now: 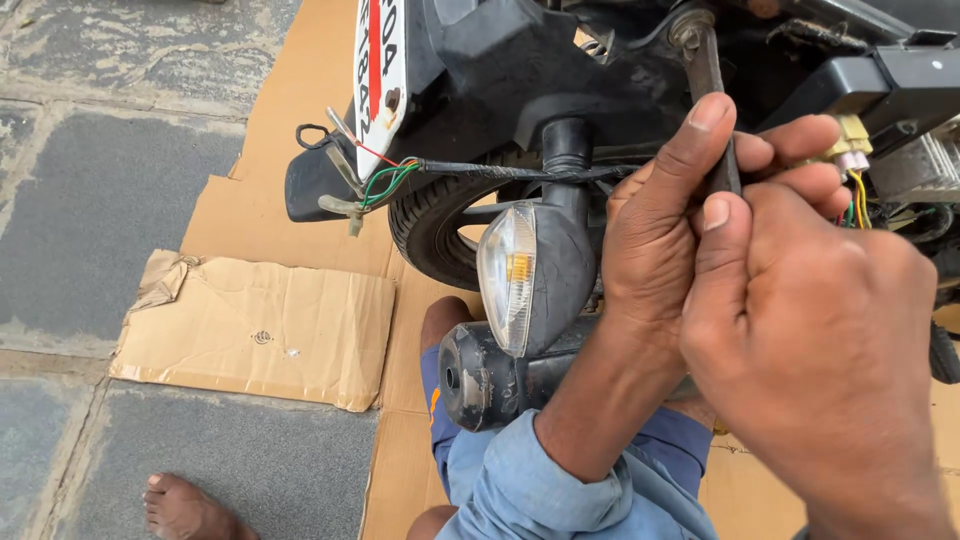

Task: The person sits on the ground beside a motorcycle and works on the front frame area near the battery box and wiring. They loosen and tighten bolts by hand and with a spanner, reposition wiring and connectors, and hold parts steady while turning fasteners.

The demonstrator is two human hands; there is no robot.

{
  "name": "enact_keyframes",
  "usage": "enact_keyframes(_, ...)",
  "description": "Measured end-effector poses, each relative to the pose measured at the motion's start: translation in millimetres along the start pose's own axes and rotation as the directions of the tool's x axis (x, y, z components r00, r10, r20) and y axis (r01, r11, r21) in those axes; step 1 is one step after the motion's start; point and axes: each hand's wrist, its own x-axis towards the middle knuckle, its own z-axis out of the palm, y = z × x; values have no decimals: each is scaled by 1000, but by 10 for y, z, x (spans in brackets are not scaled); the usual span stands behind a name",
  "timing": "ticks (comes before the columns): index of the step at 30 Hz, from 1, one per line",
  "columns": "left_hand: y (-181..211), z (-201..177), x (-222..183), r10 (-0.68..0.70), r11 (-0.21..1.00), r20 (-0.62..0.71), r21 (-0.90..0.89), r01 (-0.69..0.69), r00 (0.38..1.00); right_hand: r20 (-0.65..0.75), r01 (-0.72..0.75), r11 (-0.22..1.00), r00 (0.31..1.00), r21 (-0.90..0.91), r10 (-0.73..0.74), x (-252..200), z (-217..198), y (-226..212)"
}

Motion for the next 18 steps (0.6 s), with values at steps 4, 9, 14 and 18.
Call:
enact_keyframes(4,30,91,30,2,999,-34,39,-1,999,105,-10,983,994,183,-9,88,-18,170)
enact_keyframes(9,72,168,7,66,967,-147,252,-27,987,357,-197,926,931,322,74,167,-7,267)
enact_keyframes(14,2,2,11,55,996,13,69,-56,998,384,-247,777,923,579,8,87,150,494)
enact_keyframes(18,-56,223,46,-3,974,207,-221,50,978,377,-266,692,926,671,-9,92,177,530)
